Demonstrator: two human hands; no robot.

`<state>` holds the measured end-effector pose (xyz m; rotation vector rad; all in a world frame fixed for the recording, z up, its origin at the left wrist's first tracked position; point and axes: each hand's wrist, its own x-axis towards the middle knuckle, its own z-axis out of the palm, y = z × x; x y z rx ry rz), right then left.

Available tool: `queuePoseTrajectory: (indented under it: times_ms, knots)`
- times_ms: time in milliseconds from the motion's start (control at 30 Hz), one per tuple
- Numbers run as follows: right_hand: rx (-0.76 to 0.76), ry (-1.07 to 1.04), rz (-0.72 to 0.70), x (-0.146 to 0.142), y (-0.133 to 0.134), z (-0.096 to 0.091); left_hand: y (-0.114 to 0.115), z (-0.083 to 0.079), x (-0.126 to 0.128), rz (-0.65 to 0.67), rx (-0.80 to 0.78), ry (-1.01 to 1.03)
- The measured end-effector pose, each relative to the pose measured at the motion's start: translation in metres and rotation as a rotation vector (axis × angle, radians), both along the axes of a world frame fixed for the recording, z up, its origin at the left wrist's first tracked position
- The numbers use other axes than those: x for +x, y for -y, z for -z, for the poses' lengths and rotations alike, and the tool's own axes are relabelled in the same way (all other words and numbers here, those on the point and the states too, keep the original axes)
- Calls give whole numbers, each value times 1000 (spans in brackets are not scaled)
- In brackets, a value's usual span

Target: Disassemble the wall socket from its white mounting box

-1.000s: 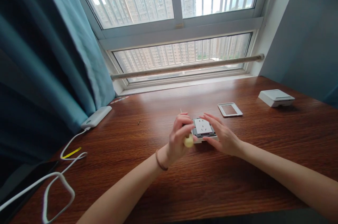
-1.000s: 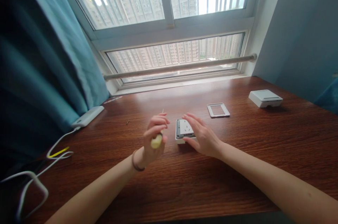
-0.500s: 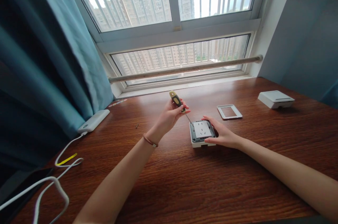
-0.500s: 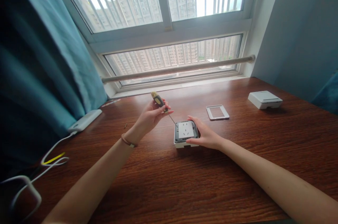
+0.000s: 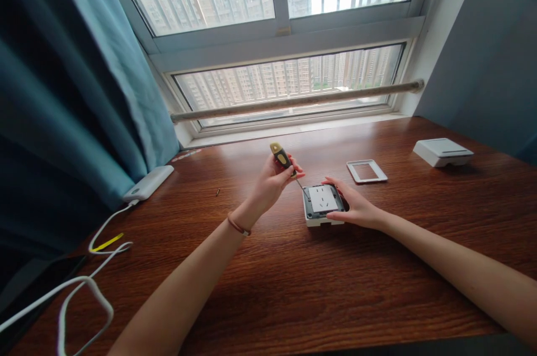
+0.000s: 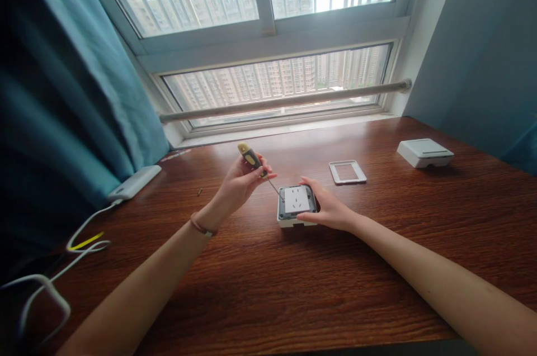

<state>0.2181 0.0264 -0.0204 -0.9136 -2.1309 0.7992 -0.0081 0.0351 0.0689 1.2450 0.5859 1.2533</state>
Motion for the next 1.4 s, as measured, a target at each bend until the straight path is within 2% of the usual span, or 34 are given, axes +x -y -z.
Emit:
queuePoseTrajectory:
  times_ms: [833, 933, 1100, 1167, 1267, 1400]
  knots:
    - [-22, 11, 2, 0, -1, 1, -2, 7, 1, -15, 150, -89]
    - [-29, 10, 4, -1, 0, 0, 0, 8, 1, -110, 243, -214]
    - [-53, 6, 11, -1, 1, 0, 4, 18, 1, -460, 324, -449]
    - [-47, 4, 6, -1, 0, 0, 4, 21, 2, -508, 346, -463]
    - [-36, 5, 5, -1, -1, 1, 5, 21, 6, -408, 340, -412]
    - [-23, 3, 4, -1, -1, 1, 7, 12, 8, -129, 213, -308]
